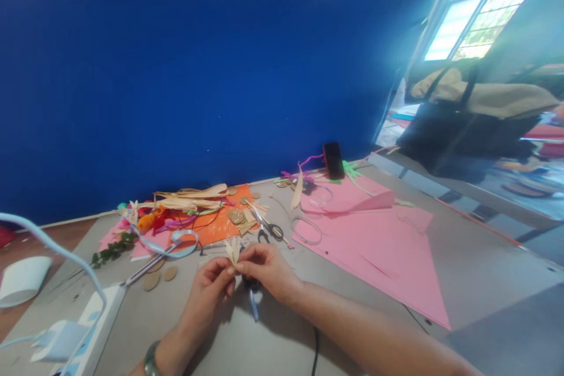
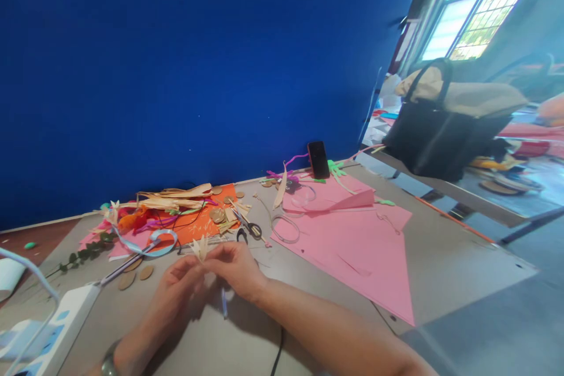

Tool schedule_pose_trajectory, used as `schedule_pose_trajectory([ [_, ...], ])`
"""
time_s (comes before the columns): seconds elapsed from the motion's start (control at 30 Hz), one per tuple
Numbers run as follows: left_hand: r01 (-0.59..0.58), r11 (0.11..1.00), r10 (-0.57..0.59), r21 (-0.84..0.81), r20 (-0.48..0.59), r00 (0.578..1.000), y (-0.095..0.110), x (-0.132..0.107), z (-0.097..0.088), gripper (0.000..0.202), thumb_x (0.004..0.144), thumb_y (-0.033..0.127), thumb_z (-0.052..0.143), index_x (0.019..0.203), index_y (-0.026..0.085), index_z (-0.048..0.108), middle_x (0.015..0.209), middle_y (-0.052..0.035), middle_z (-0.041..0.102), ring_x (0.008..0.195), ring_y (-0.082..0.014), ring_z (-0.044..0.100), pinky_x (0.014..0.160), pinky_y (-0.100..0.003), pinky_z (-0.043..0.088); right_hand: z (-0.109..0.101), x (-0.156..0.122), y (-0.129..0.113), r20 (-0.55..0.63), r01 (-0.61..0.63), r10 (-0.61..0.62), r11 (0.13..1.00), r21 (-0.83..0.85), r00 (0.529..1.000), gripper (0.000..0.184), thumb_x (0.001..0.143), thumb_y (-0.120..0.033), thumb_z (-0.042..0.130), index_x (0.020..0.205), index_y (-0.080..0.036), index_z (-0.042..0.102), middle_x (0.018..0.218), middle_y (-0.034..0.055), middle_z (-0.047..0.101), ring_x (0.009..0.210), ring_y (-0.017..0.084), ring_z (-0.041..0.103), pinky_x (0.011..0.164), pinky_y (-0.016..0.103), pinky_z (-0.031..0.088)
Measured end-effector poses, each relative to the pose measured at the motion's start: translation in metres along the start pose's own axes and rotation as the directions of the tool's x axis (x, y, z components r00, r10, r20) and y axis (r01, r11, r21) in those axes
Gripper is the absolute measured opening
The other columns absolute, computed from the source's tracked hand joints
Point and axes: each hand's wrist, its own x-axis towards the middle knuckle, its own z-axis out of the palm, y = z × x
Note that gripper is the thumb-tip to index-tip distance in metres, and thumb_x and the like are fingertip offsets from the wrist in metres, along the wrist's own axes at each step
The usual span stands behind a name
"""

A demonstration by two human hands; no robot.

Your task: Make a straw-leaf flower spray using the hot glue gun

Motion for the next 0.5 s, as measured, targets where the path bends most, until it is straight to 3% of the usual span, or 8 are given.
schedule_pose_trajectory([
  [0.5,-0.073,0.995,0.076,0.074,-0.038,0.996,-0.003,-0.0014,-0.0034,0.025,0.074,0.036,0.074,0.069,0.016,0.06,0.049,0.0057,0.051,0.044,-0.0066,0.041,0.044,-0.018,0.03,0.0021,-0.0005,-0.0012,0.005,-0.065,0.065,0.993,0.094,0.998,0.025,0.056,-0.032,0.082,0.065,-0.015,0.066,0.051,-0.0052,0.058,0.043,0.006,0.044,0.044,0.02,0.031],
])
